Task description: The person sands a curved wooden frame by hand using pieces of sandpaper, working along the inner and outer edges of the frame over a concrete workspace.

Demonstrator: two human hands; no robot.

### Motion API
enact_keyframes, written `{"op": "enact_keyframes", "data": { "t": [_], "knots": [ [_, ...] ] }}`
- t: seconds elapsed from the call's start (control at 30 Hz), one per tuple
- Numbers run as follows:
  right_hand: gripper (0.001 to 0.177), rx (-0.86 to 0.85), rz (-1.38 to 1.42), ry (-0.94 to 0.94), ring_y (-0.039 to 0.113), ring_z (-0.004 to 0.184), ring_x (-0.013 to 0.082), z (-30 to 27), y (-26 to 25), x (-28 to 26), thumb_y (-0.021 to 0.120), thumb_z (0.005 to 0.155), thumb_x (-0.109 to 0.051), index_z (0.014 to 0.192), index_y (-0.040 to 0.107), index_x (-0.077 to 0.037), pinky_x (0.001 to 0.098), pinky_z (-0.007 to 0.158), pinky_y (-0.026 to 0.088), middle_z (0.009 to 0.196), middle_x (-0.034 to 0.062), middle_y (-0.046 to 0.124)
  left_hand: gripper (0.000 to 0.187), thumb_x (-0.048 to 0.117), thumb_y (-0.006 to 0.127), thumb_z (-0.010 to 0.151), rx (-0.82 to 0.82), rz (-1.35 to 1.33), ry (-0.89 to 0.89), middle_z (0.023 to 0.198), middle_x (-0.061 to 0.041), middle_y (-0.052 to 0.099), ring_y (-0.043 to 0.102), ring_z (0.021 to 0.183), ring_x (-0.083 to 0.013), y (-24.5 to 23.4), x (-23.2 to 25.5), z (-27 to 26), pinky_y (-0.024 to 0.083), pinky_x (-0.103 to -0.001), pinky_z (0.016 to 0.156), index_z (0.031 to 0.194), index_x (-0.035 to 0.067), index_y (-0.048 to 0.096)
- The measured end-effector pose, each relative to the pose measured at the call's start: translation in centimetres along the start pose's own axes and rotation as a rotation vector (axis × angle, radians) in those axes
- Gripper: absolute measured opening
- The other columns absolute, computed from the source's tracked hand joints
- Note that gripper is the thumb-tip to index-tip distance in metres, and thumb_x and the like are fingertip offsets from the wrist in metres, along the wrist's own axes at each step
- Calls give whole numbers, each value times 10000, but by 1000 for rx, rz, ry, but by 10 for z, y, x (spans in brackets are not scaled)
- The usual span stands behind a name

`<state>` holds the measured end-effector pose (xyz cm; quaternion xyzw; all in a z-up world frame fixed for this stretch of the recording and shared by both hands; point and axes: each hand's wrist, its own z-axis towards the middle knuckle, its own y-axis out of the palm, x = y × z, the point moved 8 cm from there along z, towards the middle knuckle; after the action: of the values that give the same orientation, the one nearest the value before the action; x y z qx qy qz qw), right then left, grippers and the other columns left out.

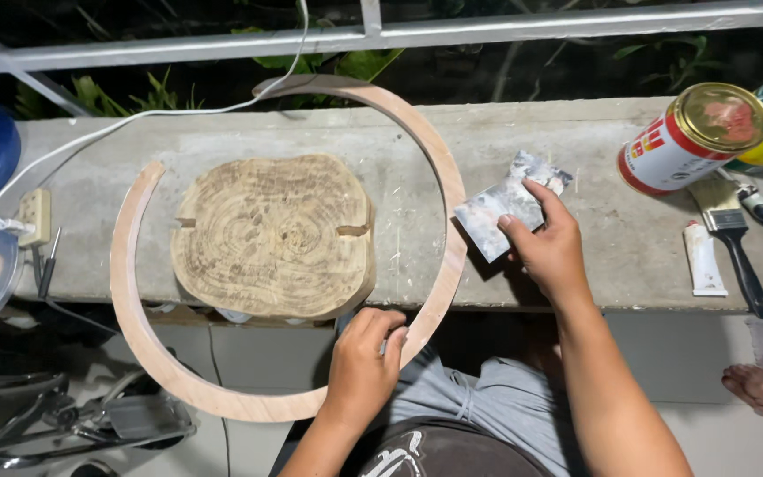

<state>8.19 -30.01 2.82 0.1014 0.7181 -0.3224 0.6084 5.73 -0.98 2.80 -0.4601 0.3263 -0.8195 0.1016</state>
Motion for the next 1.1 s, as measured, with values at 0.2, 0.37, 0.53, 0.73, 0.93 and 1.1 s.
{"op": "enact_keyframes", "data": {
  "t": [0.2, 0.37, 0.53, 0.73, 0.93, 1.1],
  "knots": [
    [602, -275, -333, -145, 681, 1106, 249, 2, 36, -21, 655, 868, -196, 1462, 579, -255, 355, 924, 527, 1256, 114, 721, 560, 421, 761, 897, -396, 227, -183, 1088, -188, 695, 654, 968, -415, 23, -32, -30, 499, -512, 842, 1263, 18, 632],
    [600, -429, -384, -286, 589, 1322, 179, 4, 54, -1, 731, 819, -211, 1405, 617, -157, 304, 1119, 393, 1440, 43, 645, 349, 377, 718, 920, -417, 182, -220, 965, -113, 718, 665, 895, -376, 25, -28, -29, 505, -508, 747, 1082, 72, 671],
    [602, -651, -380, -247, 591, 1333, 169, -7, 73, 6, 748, 818, -179, 1406, 619, -200, 297, 1120, 394, 1455, 53, 646, 400, 403, 714, 915, -408, 173, -230, 1004, -114, 734, 676, 931, -373, 26, -32, -29, 511, -505, 776, 1134, 70, 682],
    [633, -492, -504, -261, 669, 1174, 183, 5, 65, -2, 673, 762, -208, 1394, 637, -205, 307, 987, 467, 1343, 39, 712, 392, 404, 719, 904, -364, 197, -206, 979, -122, 728, 670, 899, -386, 30, -35, -31, 505, -511, 781, 1118, 77, 686],
    [544, -383, -615, -282, 676, 1108, 346, 9, 61, -41, 601, 818, -156, 1359, 635, -198, 425, 899, 494, 1242, 117, 729, 321, 396, 694, 954, -379, 184, -231, 880, -136, 672, 646, 842, -384, 37, -29, -27, 488, -500, 748, 1014, 84, 651],
    [571, -394, -758, -260, 637, 1109, 448, 12, 63, -54, 591, 836, -177, 1406, 579, -149, 509, 877, 501, 1201, 213, 709, 304, 367, 729, 919, -346, 162, -218, 863, -149, 674, 639, 831, -405, 45, -29, -24, 478, -513, 734, 940, 79, 637]
  ]
}}
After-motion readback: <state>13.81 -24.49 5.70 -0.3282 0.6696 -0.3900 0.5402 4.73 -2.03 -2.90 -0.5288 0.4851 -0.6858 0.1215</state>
